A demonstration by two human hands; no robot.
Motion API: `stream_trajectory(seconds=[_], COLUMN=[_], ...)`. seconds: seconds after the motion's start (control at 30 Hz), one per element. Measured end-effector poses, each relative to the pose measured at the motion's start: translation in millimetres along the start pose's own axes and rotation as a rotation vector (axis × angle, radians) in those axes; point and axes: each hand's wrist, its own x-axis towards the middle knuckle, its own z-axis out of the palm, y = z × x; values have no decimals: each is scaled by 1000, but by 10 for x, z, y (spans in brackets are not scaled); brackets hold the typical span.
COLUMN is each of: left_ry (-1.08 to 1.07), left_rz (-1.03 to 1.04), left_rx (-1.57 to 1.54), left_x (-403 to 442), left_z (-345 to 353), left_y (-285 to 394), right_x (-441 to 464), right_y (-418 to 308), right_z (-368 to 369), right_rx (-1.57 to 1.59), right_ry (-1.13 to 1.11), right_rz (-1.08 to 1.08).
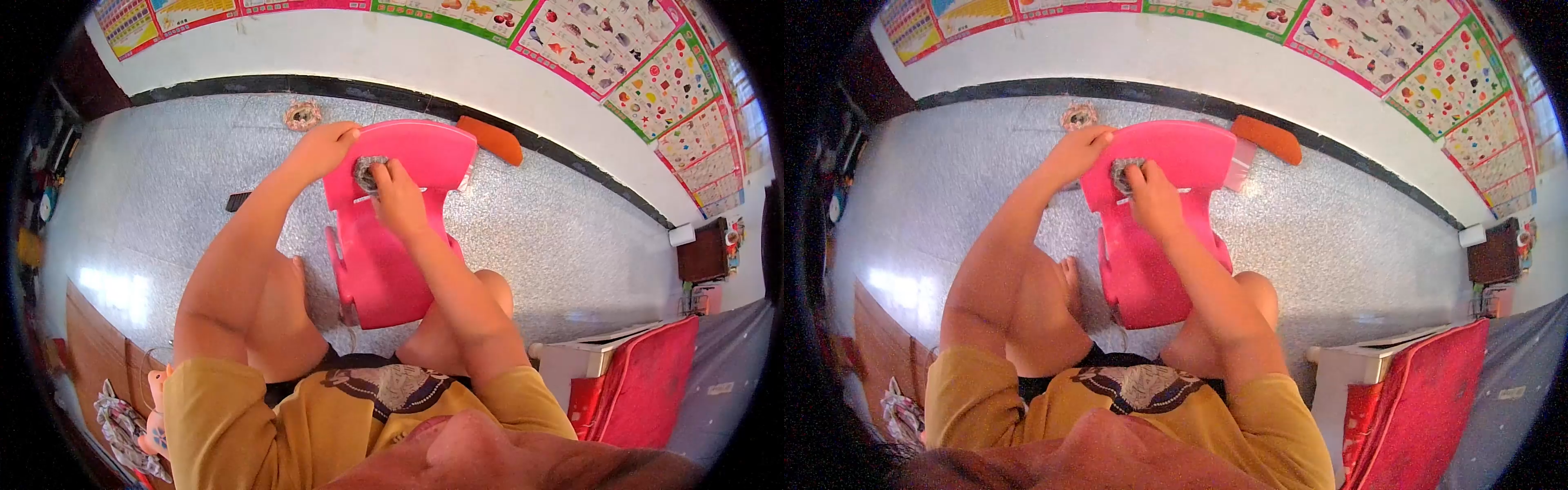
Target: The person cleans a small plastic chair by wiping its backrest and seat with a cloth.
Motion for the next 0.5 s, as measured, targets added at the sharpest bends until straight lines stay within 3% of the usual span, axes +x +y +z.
stream_trajectory(seconds=[0.07,0.13,0.2,0.3,0.4,0.5], left_ry=[-4,-16,-25,-49,-75,-72], left_rz=[-27,-12,-15,-29,-52,-52], left_rx=[-21,-4,18,54,67,85], left_x=[-33,-57,-82,-42,-67,-57], left_z=[-11,-56,-50,-42,-88,-87], left_y=[44,101,90,90,169,191], right_x=[93,134,119,52,37,37], right_y=[38,256,501,613,637,583], right_z=[-241,-446,-604,-802,-750,-446], right_rx=[-78,-238,-180,-190,-192,-175], right_ry=[-65,70,285,412,396,289], right_rz=[73,192,317,380,406,223])
